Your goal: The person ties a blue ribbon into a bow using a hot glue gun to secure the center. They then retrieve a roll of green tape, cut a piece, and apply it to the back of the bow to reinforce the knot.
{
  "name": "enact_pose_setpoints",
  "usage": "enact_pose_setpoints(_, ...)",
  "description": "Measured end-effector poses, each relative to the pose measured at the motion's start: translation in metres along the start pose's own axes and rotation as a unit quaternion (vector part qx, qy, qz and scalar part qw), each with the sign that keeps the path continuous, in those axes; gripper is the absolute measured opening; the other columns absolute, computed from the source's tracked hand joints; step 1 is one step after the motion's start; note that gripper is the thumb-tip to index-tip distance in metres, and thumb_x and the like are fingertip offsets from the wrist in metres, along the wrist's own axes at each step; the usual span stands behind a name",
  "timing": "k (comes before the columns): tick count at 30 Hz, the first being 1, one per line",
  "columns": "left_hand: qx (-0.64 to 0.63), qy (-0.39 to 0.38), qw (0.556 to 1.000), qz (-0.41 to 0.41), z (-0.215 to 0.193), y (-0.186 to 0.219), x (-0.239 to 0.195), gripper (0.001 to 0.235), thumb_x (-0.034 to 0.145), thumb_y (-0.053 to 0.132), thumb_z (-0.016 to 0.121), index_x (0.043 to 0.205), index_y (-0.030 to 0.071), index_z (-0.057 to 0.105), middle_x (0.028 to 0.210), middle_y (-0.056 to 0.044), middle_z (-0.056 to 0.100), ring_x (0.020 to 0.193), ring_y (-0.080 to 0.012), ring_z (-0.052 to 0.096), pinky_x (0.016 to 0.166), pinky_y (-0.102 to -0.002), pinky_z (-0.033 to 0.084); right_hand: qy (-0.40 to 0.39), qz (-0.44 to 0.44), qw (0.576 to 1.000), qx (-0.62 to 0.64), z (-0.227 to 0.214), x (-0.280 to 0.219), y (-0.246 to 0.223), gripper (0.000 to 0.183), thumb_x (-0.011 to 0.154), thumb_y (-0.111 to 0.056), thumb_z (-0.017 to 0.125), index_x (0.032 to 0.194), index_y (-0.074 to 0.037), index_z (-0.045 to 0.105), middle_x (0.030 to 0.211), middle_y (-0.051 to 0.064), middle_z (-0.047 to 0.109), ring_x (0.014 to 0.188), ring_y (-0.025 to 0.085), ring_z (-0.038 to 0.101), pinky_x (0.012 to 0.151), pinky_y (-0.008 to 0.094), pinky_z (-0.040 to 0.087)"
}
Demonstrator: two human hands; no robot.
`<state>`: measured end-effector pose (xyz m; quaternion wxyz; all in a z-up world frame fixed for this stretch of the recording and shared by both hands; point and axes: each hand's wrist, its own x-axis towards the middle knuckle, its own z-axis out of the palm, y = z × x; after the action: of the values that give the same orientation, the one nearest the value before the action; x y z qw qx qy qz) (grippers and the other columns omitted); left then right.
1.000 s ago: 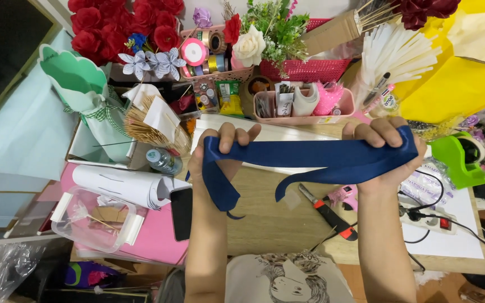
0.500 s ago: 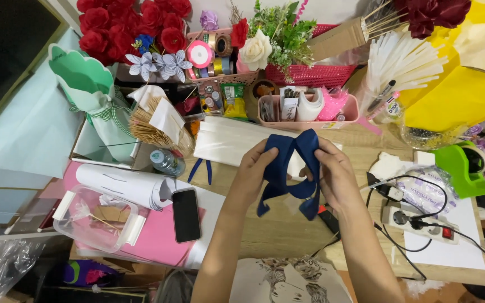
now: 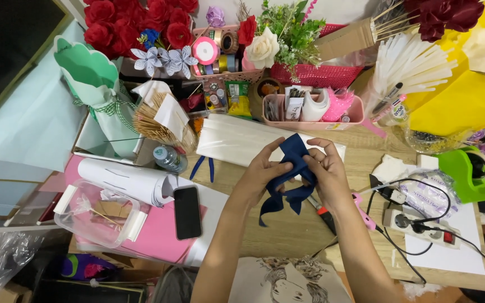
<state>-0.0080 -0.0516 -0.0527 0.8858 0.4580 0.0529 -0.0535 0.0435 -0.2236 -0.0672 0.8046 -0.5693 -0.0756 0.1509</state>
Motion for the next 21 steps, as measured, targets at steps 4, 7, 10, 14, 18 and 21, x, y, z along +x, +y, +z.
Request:
enact_pose_setpoints(4, -0.028, 0.009, 0.998, -0.051, 0.002, -0.006, 0.004, 0.056, 0.086, 0.008, 0.082, 0.131, -0.005, 0.052, 0.069, -0.017, 0.071, 0.046, -0.0196, 0.068, 0.04, -0.028, 0.056, 0.005, 0.025, 0.998, -0.061, 0.018, -0.007, -0.016, 0.028, 0.096, -0.001, 0.064, 0.121, -0.004, 0.052, 0.087, 0.005, 0.068, 0.057, 0.012, 0.062, 0.043, 0.023, 0.051)
enact_pose_setpoints(7, 0.009, 0.022, 0.997, -0.067, -0.006, -0.018, 0.009, 0.042, 0.084, 0.013, 0.085, 0.115, -0.005, 0.061, 0.062, -0.016, 0.069, 0.043, -0.017, 0.065, 0.039, -0.026, 0.053, -0.003, 0.041, 0.991, -0.128, 0.026, -0.013, -0.027, 0.026, 0.094, -0.003, 0.069, 0.114, -0.007, 0.053, 0.087, 0.006, 0.072, 0.063, 0.012, 0.062, 0.048, 0.021, 0.048)
enact_pose_setpoints(10, 0.036, 0.04, 0.997, -0.06, -0.001, -0.012, 0.008, 0.036, 0.084, 0.015, 0.086, 0.105, -0.002, 0.063, 0.06, -0.017, 0.068, 0.041, -0.0166, 0.063, 0.039, -0.026, 0.05, 0.003, 0.046, 0.987, -0.157, 0.029, -0.017, -0.032, 0.028, 0.093, -0.005, 0.073, 0.111, -0.009, 0.052, 0.086, 0.007, 0.074, 0.066, 0.012, 0.063, 0.052, 0.021, 0.047)
enact_pose_setpoints(14, 0.056, 0.067, 0.996, -0.036, 0.006, -0.007, 0.008, 0.032, 0.084, 0.017, 0.088, 0.099, 0.0, 0.066, 0.061, -0.018, 0.069, 0.047, -0.0198, 0.068, 0.039, -0.026, 0.053, 0.014, 0.044, 0.987, -0.152, 0.029, -0.019, -0.033, 0.023, 0.094, -0.008, 0.074, 0.102, -0.01, 0.052, 0.085, 0.008, 0.075, 0.067, 0.01, 0.063, 0.053, 0.019, 0.045)
enact_pose_setpoints(18, 0.082, 0.064, 0.994, -0.025, -0.003, -0.038, 0.021, 0.033, 0.083, 0.021, 0.089, 0.096, 0.001, 0.067, 0.062, -0.014, 0.068, 0.053, -0.0196, 0.071, 0.043, -0.026, 0.056, 0.024, 0.02, 0.994, -0.104, 0.002, -0.024, -0.01, 0.011, 0.093, -0.005, 0.064, 0.101, -0.008, 0.057, 0.079, 0.003, 0.064, 0.065, 0.009, 0.058, 0.054, 0.018, 0.044)
enact_pose_setpoints(21, 0.112, 0.063, 0.992, -0.017, 0.01, -0.054, 0.03, 0.031, 0.079, 0.021, 0.091, 0.092, 0.003, 0.069, 0.059, -0.007, 0.062, 0.053, -0.0132, 0.065, 0.042, -0.02, 0.05, 0.037, 0.016, 0.998, -0.051, -0.023, -0.034, 0.001, 0.021, 0.093, -0.027, 0.065, 0.1, -0.008, 0.062, 0.078, 0.002, 0.059, 0.062, 0.006, 0.055, 0.048, 0.019, 0.046)
